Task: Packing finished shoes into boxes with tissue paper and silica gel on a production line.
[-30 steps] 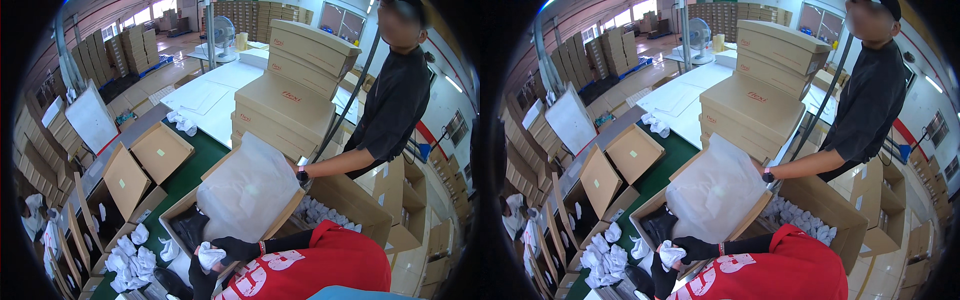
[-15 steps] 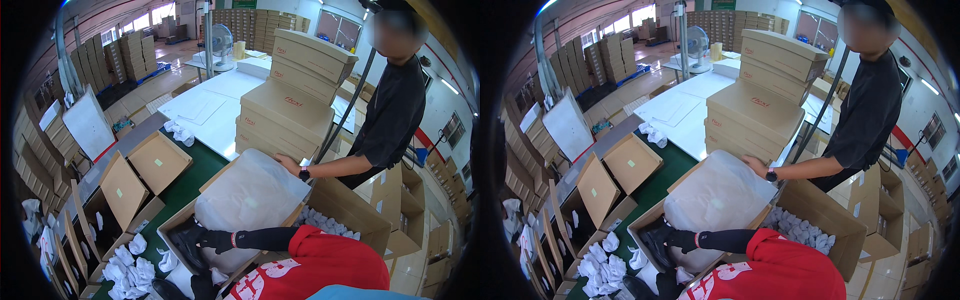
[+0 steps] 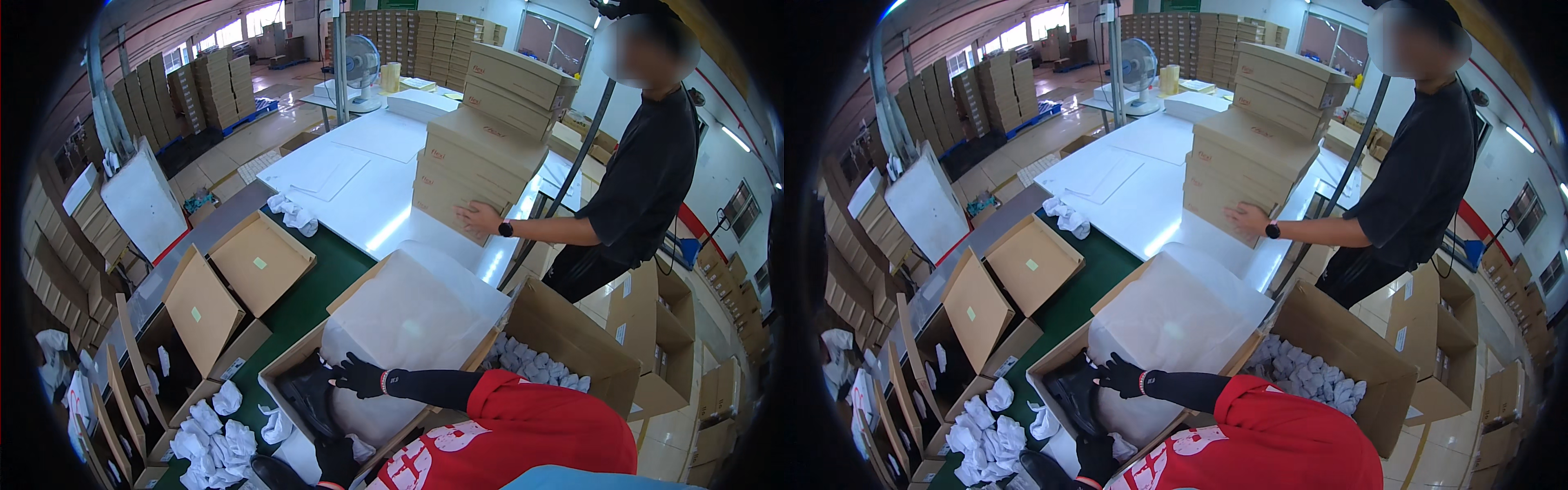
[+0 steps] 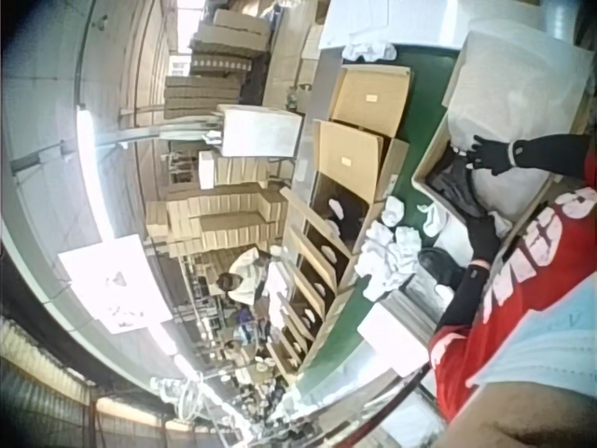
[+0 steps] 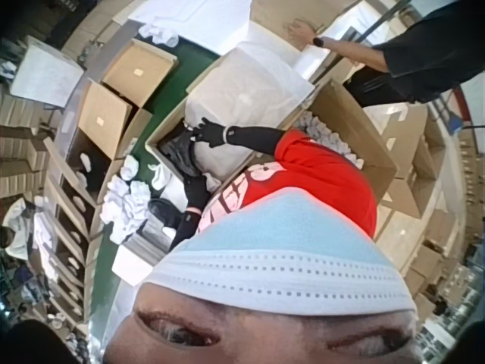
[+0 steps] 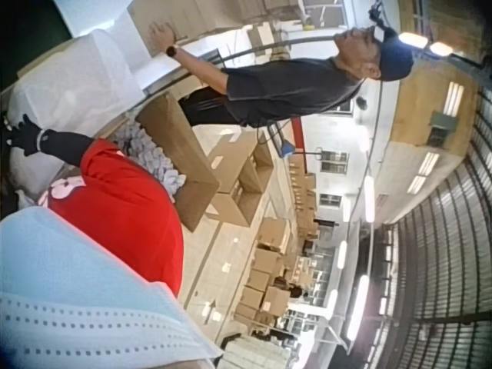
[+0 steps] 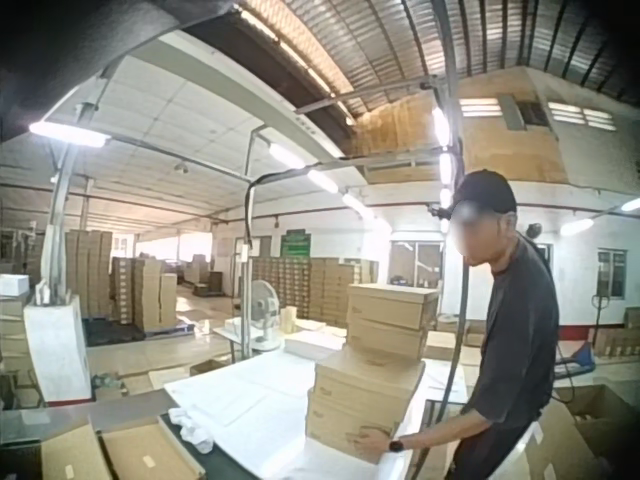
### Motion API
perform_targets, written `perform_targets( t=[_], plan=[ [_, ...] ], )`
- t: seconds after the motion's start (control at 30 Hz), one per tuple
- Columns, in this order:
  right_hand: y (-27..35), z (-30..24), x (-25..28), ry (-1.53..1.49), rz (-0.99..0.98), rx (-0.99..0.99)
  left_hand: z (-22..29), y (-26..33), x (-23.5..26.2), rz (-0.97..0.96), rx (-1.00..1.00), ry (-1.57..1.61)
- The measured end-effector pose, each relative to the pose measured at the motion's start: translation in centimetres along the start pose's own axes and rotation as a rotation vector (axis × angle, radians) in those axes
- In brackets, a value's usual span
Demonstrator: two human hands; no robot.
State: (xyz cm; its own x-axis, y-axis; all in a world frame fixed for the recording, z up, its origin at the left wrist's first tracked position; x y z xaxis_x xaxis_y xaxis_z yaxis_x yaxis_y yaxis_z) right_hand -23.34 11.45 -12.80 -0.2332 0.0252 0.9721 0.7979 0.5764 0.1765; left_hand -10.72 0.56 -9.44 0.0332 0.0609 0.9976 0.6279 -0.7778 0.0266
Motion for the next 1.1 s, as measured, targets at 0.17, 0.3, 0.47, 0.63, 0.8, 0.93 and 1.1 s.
perform_targets(
  t=[0.17,0.3,0.47,0.63,0.8,0.93,1.1],
  plan=[
    [0.2,0.0,0.7,0.001,0.107,0.015,-1.2,-0.2,-0.9,0.028,0.122,0.037],
    [0.8,-0.5,2.4,-0.033,0.100,0.014,-3.0,0.7,5.2,0.190,0.167,0.291],
    [5.0,-1.6,8.0,-0.224,0.335,0.046,-12.6,5.9,10.0,0.400,0.677,0.327],
    [5.7,-5.4,10.3,-0.312,0.279,0.077,-13.3,11.2,0.1,-0.108,0.813,-0.131],
    [7.7,-7.4,12.5,-0.348,0.298,0.068,-11.2,11.9,-11.4,-0.068,0.961,0.221],
    [8.3,-7.6,12.2,-0.345,0.300,0.097,-7.9,10.9,-4.3,0.175,0.892,0.020],
    [8.5,-7.3,11.3,-0.395,0.270,0.087,-10.2,12.7,-1.7,0.343,0.924,0.142]
  ],
)
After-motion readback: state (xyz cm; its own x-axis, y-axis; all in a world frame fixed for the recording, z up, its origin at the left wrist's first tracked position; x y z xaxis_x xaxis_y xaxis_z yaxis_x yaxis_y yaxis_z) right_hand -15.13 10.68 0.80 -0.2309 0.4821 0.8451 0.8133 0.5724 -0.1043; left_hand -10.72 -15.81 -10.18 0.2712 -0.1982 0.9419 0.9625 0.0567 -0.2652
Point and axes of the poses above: each hand's wrist, its own y-axis away from the middle knuckle, its own x-axis out of the back of the hand, z = x × y, the point moved 10 cm from there along -y, towards the middle knuckle, and after that the axes turned 10 degrees about -x, right-handed, at the moved point
